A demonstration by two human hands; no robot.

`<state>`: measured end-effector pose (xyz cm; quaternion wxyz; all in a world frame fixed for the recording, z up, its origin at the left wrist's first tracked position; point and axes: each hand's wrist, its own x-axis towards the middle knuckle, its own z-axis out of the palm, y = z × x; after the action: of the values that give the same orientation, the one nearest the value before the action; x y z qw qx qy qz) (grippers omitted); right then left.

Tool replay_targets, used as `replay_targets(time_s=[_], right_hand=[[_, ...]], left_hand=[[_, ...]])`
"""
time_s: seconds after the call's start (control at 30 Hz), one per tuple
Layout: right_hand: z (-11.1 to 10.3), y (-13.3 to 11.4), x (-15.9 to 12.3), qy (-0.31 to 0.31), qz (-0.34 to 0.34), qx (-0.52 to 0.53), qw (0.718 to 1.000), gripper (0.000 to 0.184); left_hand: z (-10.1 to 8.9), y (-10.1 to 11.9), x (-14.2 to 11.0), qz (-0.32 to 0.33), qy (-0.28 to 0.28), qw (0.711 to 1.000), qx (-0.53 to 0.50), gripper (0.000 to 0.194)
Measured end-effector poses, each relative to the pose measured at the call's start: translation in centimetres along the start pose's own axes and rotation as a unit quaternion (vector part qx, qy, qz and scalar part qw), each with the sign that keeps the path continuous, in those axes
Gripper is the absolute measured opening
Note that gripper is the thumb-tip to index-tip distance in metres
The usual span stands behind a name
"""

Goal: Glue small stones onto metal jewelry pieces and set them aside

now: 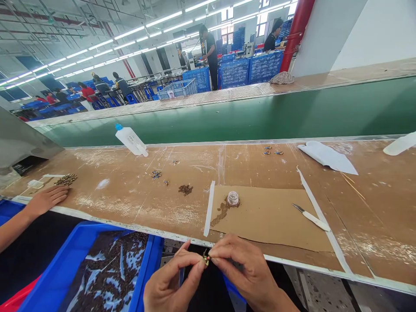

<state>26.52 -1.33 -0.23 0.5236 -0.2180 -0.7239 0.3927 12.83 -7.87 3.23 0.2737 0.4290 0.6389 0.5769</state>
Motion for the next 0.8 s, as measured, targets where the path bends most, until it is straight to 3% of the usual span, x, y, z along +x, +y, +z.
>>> replay_targets(time_s=[0.07, 0.17, 0.27, 0.37, 0.5, 0.8], right_hand=[[-0.1, 0.0, 0.1, -0.001, -0.005, -0.010, 1.000, 0.015], [-0.4, -0.3, 0.4, 0.012, -0.028, -0.028, 0.999, 0.019], [-0.7, -0.8, 0.8, 0.031, -0.044, -0.053, 0.997, 0.025], [-0.6, -1.0, 0.8, 0.034, -0.062, -0.059, 0.996, 0.027], [0.0, -1.2, 1.0, 0.035, -0.078, -0.038, 0.996, 0.027], [0.2, -1.8, 1.5, 0.034, -0.089, -0.022, 0.995, 0.025]], left_hand=[[0.0, -0.1, 0.1, -0.032, 0.007, 0.999, -0.018, 0.011], [-0.1, -0.4, 0.5, -0.134, 0.008, 0.987, -0.093, 0.020], [-0.1, -0.9, 1.1, -0.239, -0.013, 0.938, -0.249, 0.026], [0.1, -1.5, 1.4, -0.294, -0.039, 0.876, -0.381, 0.028], [0.2, -2.1, 1.3, -0.324, -0.055, 0.829, -0.452, 0.027], [0.0, -2.8, 1.2, -0.322, -0.078, 0.812, -0.480, 0.023]])
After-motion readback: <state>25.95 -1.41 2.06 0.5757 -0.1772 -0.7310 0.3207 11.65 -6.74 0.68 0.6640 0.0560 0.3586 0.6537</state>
